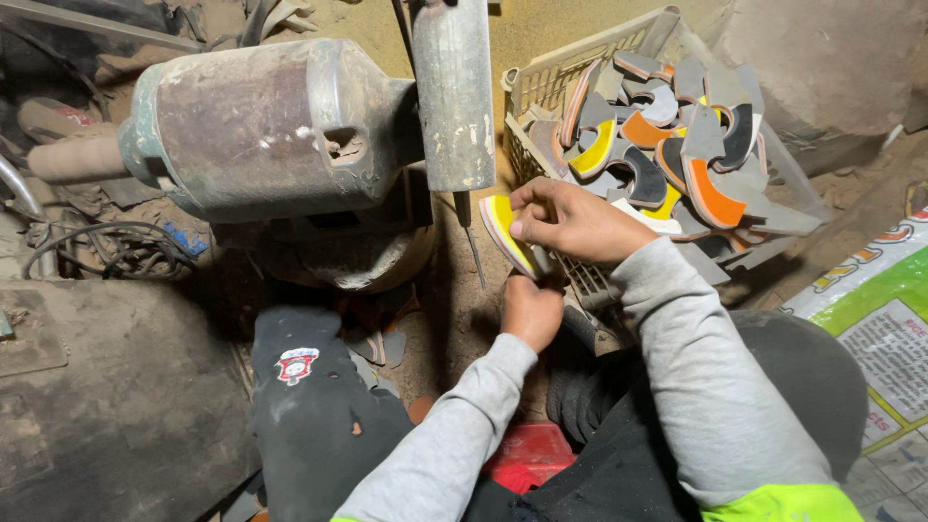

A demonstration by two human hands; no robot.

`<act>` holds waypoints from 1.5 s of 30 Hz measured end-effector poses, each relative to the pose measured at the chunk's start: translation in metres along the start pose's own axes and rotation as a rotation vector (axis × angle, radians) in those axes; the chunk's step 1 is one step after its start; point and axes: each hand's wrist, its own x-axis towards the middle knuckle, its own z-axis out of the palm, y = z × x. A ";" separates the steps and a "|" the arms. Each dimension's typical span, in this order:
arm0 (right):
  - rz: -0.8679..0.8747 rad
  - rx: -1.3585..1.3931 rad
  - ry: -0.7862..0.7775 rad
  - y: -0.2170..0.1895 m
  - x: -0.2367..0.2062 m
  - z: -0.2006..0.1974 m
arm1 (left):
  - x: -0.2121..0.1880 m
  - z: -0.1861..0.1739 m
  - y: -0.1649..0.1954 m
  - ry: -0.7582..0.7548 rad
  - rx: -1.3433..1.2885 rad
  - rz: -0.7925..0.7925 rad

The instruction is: The person sits on the floor and uses a bench grinder to smooth the edges of small curved shoe sole pieces. They handle each piece one at a time, pressing it against the rotating wheel, then place the finished pieces into a nearby plastic basket.

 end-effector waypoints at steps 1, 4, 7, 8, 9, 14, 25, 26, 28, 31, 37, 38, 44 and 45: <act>-0.033 -0.010 0.024 -0.001 -0.001 0.002 | 0.002 0.004 -0.001 0.007 0.005 0.018; -0.194 -0.110 0.085 -0.008 -0.006 0.006 | 0.008 0.016 -0.008 0.053 -0.162 0.251; -0.196 -0.182 0.085 -0.017 -0.010 0.005 | 0.013 0.029 -0.016 -0.051 -0.195 0.308; -0.166 -0.195 0.076 -0.020 -0.011 0.005 | 0.016 0.033 -0.018 -0.104 -0.175 0.303; -0.195 -0.232 0.082 -0.022 -0.013 0.004 | 0.020 0.037 -0.020 -0.157 -0.155 0.297; -0.230 -0.278 0.097 -0.030 -0.012 0.004 | 0.030 0.045 -0.016 -0.187 -0.077 0.319; -0.259 -0.410 0.137 -0.031 -0.003 -0.001 | 0.034 0.050 0.006 -0.089 0.033 0.543; -0.251 -0.419 0.142 -0.032 -0.002 0.000 | 0.035 0.049 0.007 -0.099 0.035 0.541; -0.257 -0.410 0.133 -0.032 0.002 0.002 | 0.035 0.047 0.006 -0.121 0.040 0.538; -0.265 -0.451 0.140 -0.030 0.007 0.005 | 0.036 0.040 -0.003 -0.188 0.265 0.642; -0.181 -0.437 0.183 -0.018 0.019 0.011 | 0.031 0.020 -0.027 -0.364 0.808 0.553; -0.166 -0.411 0.188 -0.015 0.021 0.011 | 0.029 0.018 -0.029 -0.308 0.460 0.466; -0.309 -0.355 0.291 -0.006 0.029 0.016 | 0.009 -0.020 -0.005 -0.233 -0.461 0.090; -0.277 -0.379 0.316 -0.006 0.030 0.017 | 0.007 -0.025 0.002 -0.246 -0.507 0.061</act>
